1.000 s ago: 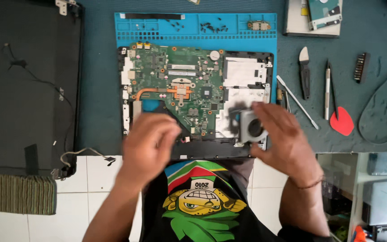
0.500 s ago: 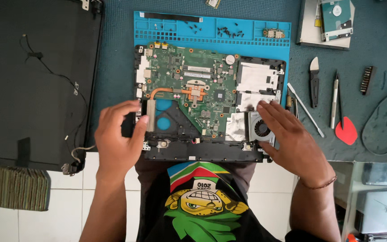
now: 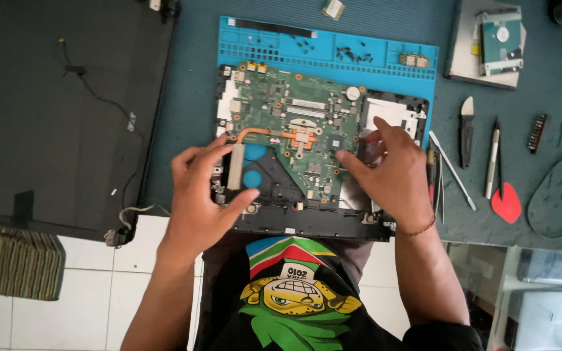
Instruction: The person removes the cooling fan from a disassembled laptop motherboard, then uses tweezers to adjust a small component on the board. The person then reattaches the cooling fan to the motherboard.
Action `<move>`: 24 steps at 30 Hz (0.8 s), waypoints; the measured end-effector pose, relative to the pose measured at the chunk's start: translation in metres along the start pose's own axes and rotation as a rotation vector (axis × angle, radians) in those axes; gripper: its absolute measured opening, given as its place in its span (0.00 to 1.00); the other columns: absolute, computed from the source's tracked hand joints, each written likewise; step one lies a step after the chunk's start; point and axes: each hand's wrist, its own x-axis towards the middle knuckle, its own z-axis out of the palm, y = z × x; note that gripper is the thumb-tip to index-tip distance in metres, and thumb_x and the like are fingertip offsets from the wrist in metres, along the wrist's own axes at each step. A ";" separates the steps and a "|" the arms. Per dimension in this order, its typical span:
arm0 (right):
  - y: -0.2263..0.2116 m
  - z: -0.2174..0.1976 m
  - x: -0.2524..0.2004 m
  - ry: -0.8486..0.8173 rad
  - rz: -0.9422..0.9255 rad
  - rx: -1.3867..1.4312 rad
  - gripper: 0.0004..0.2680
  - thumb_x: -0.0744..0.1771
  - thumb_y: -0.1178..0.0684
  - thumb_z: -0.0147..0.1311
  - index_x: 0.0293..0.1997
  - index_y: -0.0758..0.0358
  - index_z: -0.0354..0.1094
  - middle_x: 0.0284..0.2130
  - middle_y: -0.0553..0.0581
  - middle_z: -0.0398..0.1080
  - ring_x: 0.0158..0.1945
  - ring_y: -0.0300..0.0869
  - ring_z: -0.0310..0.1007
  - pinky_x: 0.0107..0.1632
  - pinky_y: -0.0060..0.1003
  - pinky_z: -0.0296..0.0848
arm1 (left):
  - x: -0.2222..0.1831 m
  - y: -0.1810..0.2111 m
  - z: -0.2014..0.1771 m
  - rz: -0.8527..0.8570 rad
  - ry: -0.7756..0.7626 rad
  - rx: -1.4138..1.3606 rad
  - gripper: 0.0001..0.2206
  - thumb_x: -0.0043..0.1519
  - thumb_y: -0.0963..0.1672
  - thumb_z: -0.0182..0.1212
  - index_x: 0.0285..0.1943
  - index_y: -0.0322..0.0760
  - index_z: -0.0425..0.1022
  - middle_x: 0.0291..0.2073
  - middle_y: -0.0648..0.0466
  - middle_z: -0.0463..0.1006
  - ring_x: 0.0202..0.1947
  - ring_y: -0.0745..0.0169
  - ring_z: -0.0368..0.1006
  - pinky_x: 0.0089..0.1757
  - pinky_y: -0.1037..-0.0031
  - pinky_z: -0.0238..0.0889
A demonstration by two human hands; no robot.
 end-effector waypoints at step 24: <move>-0.016 -0.007 0.024 -0.228 0.209 0.110 0.25 0.55 0.39 0.68 0.50 0.63 0.69 0.30 0.50 0.71 0.28 0.34 0.65 0.35 0.33 0.67 | 0.024 0.028 -0.043 0.027 -0.051 -0.119 0.25 0.51 0.46 0.69 0.53 0.38 0.62 0.62 0.41 0.63 0.65 0.46 0.59 0.60 0.59 0.58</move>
